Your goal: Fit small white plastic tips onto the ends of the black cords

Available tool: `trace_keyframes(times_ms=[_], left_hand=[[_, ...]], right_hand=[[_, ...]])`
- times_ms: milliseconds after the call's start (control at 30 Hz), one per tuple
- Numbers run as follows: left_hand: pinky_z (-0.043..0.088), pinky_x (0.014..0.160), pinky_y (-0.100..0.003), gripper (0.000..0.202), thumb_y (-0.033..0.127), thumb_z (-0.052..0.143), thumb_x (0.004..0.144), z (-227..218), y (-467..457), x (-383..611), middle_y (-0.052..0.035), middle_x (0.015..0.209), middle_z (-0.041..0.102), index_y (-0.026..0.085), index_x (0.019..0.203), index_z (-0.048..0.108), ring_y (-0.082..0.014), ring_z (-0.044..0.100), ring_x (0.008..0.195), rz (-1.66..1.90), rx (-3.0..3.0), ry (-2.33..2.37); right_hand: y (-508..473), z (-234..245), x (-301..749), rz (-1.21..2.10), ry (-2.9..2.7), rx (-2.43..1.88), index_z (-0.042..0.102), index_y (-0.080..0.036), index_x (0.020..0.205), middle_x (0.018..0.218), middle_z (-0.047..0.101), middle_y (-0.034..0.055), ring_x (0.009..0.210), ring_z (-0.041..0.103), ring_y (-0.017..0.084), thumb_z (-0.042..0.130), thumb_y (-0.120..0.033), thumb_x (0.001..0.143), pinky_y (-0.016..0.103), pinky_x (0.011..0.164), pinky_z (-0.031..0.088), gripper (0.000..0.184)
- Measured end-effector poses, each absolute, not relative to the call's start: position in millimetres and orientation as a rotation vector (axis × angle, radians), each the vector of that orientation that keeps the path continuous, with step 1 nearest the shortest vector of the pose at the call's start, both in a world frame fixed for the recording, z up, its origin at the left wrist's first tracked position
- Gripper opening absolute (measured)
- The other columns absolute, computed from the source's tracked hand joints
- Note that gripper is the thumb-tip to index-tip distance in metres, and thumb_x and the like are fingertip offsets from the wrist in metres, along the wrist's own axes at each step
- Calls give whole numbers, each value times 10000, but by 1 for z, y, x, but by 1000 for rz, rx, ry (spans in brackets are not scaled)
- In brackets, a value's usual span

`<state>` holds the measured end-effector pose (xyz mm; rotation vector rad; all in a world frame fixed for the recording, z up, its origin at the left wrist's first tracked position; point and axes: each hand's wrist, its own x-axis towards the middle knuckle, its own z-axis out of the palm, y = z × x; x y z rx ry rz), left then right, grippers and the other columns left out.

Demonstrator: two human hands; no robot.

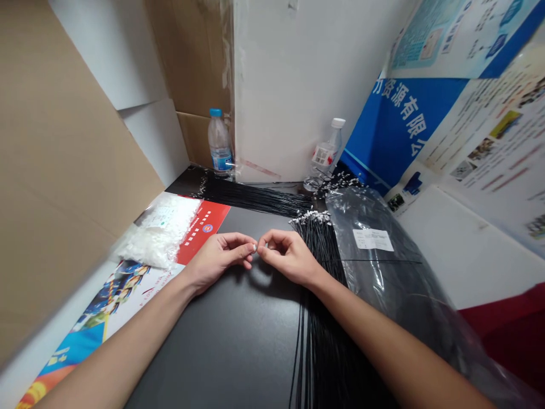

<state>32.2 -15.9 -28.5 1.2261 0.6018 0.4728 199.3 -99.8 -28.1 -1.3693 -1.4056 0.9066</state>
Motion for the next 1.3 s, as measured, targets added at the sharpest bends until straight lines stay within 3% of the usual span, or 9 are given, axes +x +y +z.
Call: trace_keyframes(times_ms=[400,767,1300], left_hand=[[503,601,-246,330,422,860,628,-24,-18,33,-17,728,680,145,761,740,-95,550,589,482,1239,608],[509,703,-284,295,390,844,650,-25,-17,32,-23,730,678,145,782,747,-113,574,635,435,1221,599],[513,700,-286,292,390,826,676,-24,-18,32,-17,731,674,144,796,723,-119,591,637,445,1221,599]], right_hand=[[-99,-27,201,944,-1404,-1329,620,-153,755,534,393,-72,486,282,63,639,-355,783,208,470,224,205],[-100,-27,201,893,-1450,-1356,624,-158,745,517,357,-81,480,268,61,636,-337,782,205,460,224,183],[-101,-28,202,900,-1451,-1358,623,-165,756,517,363,-80,465,267,60,649,-324,777,201,449,214,163]])
